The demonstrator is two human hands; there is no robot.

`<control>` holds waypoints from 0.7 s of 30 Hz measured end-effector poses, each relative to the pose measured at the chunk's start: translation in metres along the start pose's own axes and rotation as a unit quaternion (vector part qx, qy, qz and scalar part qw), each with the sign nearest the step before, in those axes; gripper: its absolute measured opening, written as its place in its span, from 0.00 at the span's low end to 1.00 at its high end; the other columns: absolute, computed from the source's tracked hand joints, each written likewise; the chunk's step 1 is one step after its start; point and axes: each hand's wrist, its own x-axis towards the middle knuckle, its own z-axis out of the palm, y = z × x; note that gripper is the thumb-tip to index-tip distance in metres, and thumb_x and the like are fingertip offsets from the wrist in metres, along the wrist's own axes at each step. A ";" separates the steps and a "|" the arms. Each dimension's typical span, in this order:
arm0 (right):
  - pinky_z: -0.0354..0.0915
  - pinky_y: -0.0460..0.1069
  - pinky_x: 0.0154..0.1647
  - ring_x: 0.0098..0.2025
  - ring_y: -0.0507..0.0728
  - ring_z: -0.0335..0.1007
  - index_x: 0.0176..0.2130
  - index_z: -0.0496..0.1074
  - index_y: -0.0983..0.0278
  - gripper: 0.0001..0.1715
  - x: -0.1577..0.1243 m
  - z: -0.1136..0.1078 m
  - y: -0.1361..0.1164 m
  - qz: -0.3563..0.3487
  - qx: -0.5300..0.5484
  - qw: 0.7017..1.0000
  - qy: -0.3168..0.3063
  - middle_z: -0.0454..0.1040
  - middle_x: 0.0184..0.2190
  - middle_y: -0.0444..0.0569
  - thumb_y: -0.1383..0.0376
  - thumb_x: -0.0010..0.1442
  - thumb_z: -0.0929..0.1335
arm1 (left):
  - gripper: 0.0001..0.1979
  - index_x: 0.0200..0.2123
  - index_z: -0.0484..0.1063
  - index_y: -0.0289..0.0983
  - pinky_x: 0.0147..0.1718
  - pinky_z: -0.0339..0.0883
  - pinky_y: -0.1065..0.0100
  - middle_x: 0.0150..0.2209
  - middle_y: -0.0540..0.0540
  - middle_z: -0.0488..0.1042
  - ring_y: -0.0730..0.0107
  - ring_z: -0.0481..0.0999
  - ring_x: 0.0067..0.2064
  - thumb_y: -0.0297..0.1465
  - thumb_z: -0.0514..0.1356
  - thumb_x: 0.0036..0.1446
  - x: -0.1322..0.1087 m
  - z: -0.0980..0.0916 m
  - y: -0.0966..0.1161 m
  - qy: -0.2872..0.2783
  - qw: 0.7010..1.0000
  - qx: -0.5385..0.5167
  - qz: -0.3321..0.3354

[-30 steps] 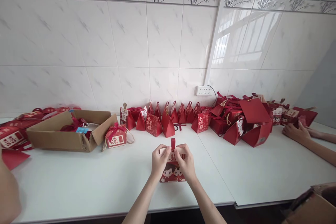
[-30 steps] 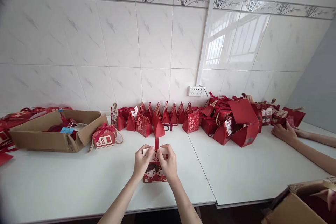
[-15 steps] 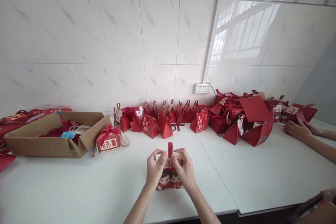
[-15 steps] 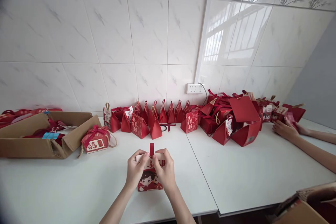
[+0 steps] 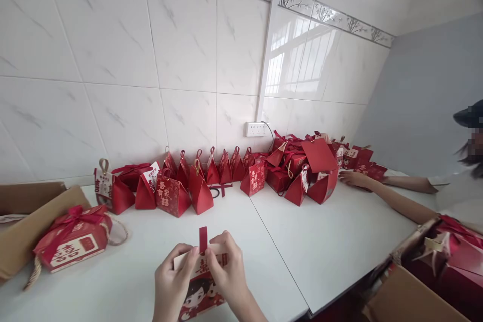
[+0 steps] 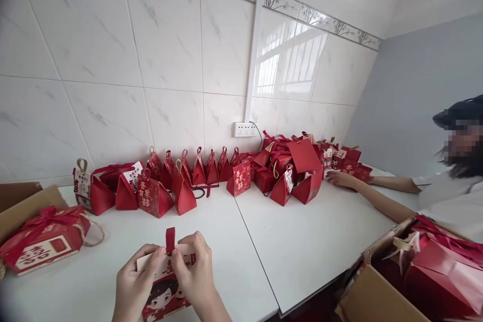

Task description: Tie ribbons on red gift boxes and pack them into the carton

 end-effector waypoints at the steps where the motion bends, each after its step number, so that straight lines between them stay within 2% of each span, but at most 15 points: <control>1: 0.60 0.46 0.26 0.26 0.51 0.64 0.29 0.66 0.63 0.08 0.000 0.000 0.001 0.001 0.001 1.000 -0.003 0.67 0.26 0.46 0.62 0.58 0.64 | 0.21 0.18 0.68 0.37 0.19 0.64 0.73 0.17 0.50 0.67 0.71 0.66 0.20 0.50 0.62 0.40 -0.001 0.000 0.000 0.004 1.000 0.004 -0.003; 11: 0.56 0.45 0.21 0.23 0.50 0.59 0.30 0.64 0.62 0.06 -0.003 -0.001 0.004 -0.016 0.000 1.000 -0.004 0.64 0.25 0.44 0.64 0.58 0.64 | 0.19 0.17 0.68 0.38 0.18 0.63 0.73 0.17 0.50 0.67 0.70 0.66 0.20 0.48 0.61 0.41 -0.001 -0.001 -0.004 0.009 1.000 0.018 -0.008; 18: 0.53 0.44 0.20 0.22 0.48 0.57 0.30 0.62 0.63 0.05 -0.005 -0.003 0.006 -0.020 0.002 1.000 -0.018 0.62 0.25 0.43 0.65 0.59 0.63 | 0.18 0.17 0.65 0.37 0.22 0.60 0.76 0.17 0.53 0.63 0.74 0.62 0.22 0.45 0.61 0.43 -0.010 0.006 0.011 0.038 0.998 -0.012 -0.053; 21: 0.53 0.44 0.20 0.22 0.48 0.56 0.31 0.62 0.63 0.05 -0.005 -0.003 0.007 -0.019 0.002 1.000 -0.020 0.62 0.25 0.43 0.66 0.59 0.63 | 0.17 0.17 0.65 0.37 0.22 0.59 0.76 0.17 0.53 0.62 0.75 0.62 0.22 0.45 0.61 0.43 -0.010 0.006 0.011 0.034 0.997 -0.019 -0.059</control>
